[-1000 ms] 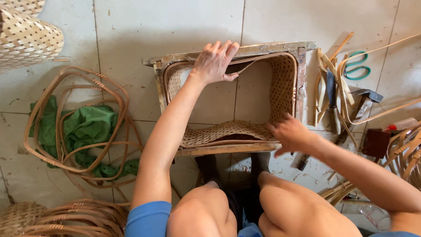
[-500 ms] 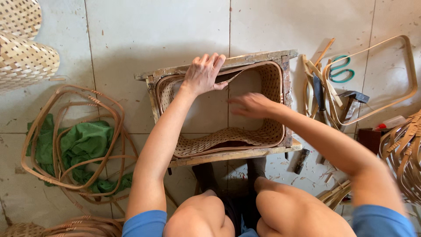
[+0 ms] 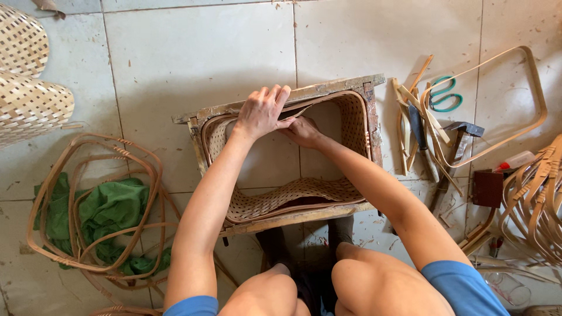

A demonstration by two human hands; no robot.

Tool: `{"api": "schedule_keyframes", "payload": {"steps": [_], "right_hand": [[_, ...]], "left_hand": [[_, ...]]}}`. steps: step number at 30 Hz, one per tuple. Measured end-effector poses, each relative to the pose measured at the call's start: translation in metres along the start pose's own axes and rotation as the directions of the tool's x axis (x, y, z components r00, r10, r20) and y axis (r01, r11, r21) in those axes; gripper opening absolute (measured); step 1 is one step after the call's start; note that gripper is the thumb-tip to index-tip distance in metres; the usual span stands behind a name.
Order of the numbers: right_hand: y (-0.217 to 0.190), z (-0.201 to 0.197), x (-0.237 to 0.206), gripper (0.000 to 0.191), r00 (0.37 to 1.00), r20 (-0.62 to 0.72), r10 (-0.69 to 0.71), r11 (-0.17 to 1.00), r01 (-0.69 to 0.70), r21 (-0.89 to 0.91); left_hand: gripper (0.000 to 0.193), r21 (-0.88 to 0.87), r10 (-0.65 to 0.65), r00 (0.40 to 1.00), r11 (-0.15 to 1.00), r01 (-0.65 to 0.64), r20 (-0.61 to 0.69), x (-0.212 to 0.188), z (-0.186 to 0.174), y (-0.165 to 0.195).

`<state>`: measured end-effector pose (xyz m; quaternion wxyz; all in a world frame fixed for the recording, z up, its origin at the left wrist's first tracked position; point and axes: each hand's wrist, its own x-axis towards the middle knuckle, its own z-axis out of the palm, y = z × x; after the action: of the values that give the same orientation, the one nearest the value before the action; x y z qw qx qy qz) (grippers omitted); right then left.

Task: The person assembles a rectangular woven basket by fitting a pre-woven body into a wooden frame, then adding and securing a bamboo rim. They use scissors to trim excess material and a hammer to tap the rim into place, completing the basket assembly.

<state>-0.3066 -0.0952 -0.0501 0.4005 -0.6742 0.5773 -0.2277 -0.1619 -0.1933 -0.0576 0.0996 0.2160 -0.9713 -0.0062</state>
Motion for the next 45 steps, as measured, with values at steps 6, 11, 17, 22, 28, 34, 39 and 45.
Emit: {"api": "schedule_keyframes", "payload": {"steps": [6,11,17,22,28,34,39,45], "right_hand": [[0.01,0.006,0.005,0.024,0.999,-0.027,-0.02,1.0,0.02,-0.008],[0.011,0.01,0.007,0.028,0.987,0.118,0.11,0.99,-0.119,0.07],[-0.024,-0.024,-0.016,0.019,0.934,0.311,-0.177,0.969,0.22,-0.109],[-0.03,-0.069,-0.012,0.025,0.892,-0.11,-0.438,0.737,0.287,-0.611],[-0.015,-0.055,-0.009,0.029,0.923,-0.048,-0.382,0.65,0.231,-0.724],[-0.001,-0.057,0.008,0.023,0.968,0.051,-0.247,0.675,0.21,-0.707],[-0.002,-0.072,0.03,0.018,0.975,0.121,-0.186,0.825,0.222,-0.519],[-0.014,-0.088,0.032,0.022,0.964,0.17,-0.202,0.853,0.259,-0.454]], "left_hand": [[0.092,-0.038,-0.035,0.991,0.998,0.041,0.13,0.003,0.005,-0.001],[0.093,0.002,-0.069,0.998,0.998,0.069,0.014,0.0,0.007,0.004],[0.082,0.071,-0.103,0.994,0.992,0.105,-0.03,-0.001,0.018,0.004],[0.081,-0.196,-0.181,0.981,0.967,0.166,-0.064,-0.001,0.007,0.006],[0.088,-0.248,-0.207,0.975,0.951,0.183,-0.077,0.0,-0.013,0.011],[0.073,-0.057,-0.173,0.973,0.984,0.166,-0.151,0.001,0.0,0.009],[0.078,-0.158,-0.169,0.981,0.976,0.152,-0.1,0.004,0.01,0.005],[0.03,-0.031,-0.16,0.981,0.987,0.157,-0.11,0.005,0.01,0.002]]}}
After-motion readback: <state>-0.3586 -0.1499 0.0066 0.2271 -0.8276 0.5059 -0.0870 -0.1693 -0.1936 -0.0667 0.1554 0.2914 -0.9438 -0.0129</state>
